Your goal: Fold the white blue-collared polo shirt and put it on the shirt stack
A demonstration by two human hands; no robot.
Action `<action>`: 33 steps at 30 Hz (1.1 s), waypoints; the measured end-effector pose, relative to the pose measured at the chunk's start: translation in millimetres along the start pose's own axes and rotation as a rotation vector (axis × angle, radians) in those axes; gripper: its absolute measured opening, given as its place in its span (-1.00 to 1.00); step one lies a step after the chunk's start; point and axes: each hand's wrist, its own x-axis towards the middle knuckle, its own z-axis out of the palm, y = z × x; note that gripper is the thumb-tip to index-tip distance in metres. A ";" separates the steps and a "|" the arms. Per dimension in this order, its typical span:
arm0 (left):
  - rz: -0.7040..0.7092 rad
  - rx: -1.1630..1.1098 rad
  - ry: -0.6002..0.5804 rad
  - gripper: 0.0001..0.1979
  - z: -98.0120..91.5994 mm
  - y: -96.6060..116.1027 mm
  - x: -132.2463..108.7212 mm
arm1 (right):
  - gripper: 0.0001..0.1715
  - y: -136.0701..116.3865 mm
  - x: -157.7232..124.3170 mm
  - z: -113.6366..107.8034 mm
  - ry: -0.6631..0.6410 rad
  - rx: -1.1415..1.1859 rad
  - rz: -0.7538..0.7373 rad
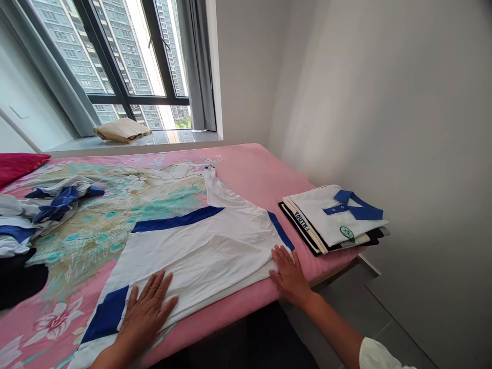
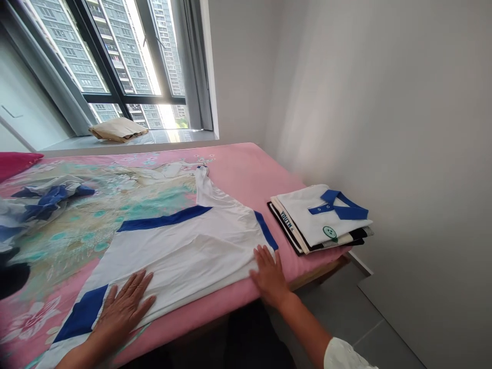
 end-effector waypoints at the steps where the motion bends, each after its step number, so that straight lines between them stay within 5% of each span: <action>1: -0.005 0.004 0.004 -0.39 0.6 -0.4 -0.9 | -0.41 1.0 0.7 0.3 0.062 0.004 0.020; 7: -0.062 -0.001 0.089 -0.38 -3.6 11.8 -0.8 | -0.60 -8.5 32.6 -1.1 0.158 0.062 0.075; 12: -0.191 -0.012 0.189 -0.43 -15.1 1.5 -15.6 | -0.58 -50.4 57.5 -8.6 0.184 0.074 -0.149; 16: -0.259 -0.017 0.096 -0.47 -20.3 -21.2 -28.1 | -0.56 -104.4 73.5 -4.4 0.128 0.103 -0.437; 19: -0.307 -0.053 -0.019 -0.44 -20.6 -34.6 -37.2 | -0.49 -130.3 85.4 18.2 0.009 0.085 -0.502; 25: -0.336 -0.087 -0.041 -0.38 -16.1 -39.8 -48.1 | -0.36 -122.9 90.2 75.7 -0.063 0.041 -0.446; 33: -0.439 -0.078 0.034 -0.33 -25.1 -31.7 -54.9 | -0.36 -121.4 84.9 77.1 -0.045 0.008 -0.434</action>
